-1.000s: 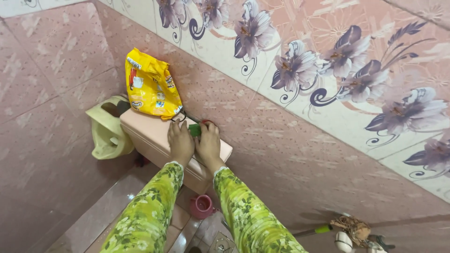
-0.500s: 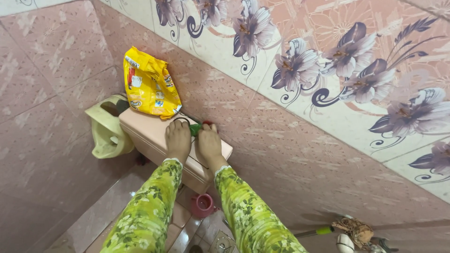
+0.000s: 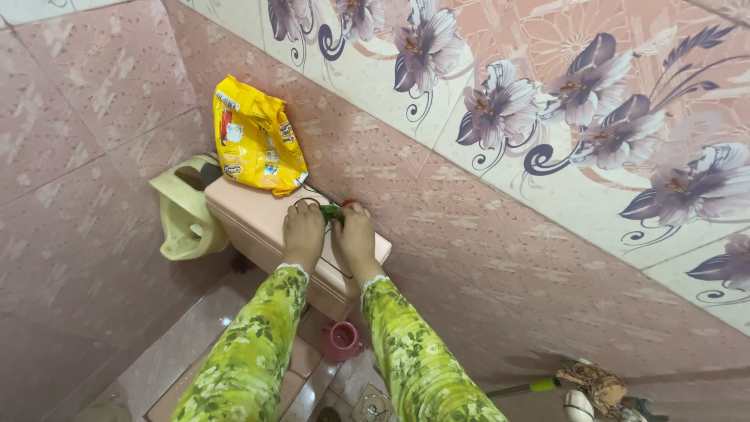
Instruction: Cleaning a bathroom squat toilet bowl using liquid toilet cleaner and a scrub brush.
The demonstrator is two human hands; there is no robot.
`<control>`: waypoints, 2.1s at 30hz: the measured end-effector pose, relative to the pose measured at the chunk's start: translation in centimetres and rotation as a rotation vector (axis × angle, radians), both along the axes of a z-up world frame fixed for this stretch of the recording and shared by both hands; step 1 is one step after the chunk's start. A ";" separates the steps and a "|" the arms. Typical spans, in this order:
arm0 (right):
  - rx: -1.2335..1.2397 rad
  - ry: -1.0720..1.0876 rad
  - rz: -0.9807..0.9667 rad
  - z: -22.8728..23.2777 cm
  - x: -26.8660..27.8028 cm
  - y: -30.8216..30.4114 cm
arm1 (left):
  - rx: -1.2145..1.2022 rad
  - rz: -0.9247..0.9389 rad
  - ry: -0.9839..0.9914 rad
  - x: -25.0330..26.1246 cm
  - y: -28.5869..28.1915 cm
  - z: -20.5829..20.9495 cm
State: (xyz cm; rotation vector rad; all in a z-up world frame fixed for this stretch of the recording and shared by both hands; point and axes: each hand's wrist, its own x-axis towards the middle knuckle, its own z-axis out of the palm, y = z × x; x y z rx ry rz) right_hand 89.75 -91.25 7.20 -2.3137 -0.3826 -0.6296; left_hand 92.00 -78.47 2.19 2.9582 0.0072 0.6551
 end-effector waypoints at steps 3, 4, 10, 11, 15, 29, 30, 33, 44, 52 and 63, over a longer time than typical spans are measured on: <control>-0.076 -0.018 0.019 2.0 -1.1 0.4 | -0.047 0.010 0.092 0.0 0.0 0.6; -0.077 -0.017 0.018 1.5 -0.6 0.3 | -0.048 0.010 0.092 0.2 -0.1 0.6; -0.286 0.101 -0.033 -2.7 2.5 -0.1 | 0.058 0.021 0.190 0.6 -0.2 0.1; -0.288 0.067 -0.033 -3.5 2.9 -0.3 | -0.013 0.015 0.109 0.8 0.0 -0.3; -0.214 0.022 0.015 -0.9 1.4 -0.3 | -0.154 -0.037 0.033 -0.6 1.2 1.0; -0.131 0.017 -0.010 -1.7 2.0 -0.2 | -0.243 -0.195 0.268 -3.7 2.4 6.2; -0.119 0.024 -0.016 -1.6 1.8 -0.2 | -0.243 -0.184 0.301 -3.6 2.3 5.8; -0.116 0.020 0.000 -1.1 1.5 -0.1 | 0.007 -0.223 0.110 -2.4 2.0 1.4; 0.190 0.059 -0.029 -2.8 1.7 -0.5 | -0.582 -0.079 0.215 -0.2 0.2 -0.2; 0.657 0.459 0.019 -5.5 2.5 -1.2 | -1.098 -0.059 0.093 0.8 -1.4 -2.6; 0.748 0.411 -0.015 -2.2 -0.4 -1.1 | -1.155 -0.149 0.026 -1.2 -2.7 -0.8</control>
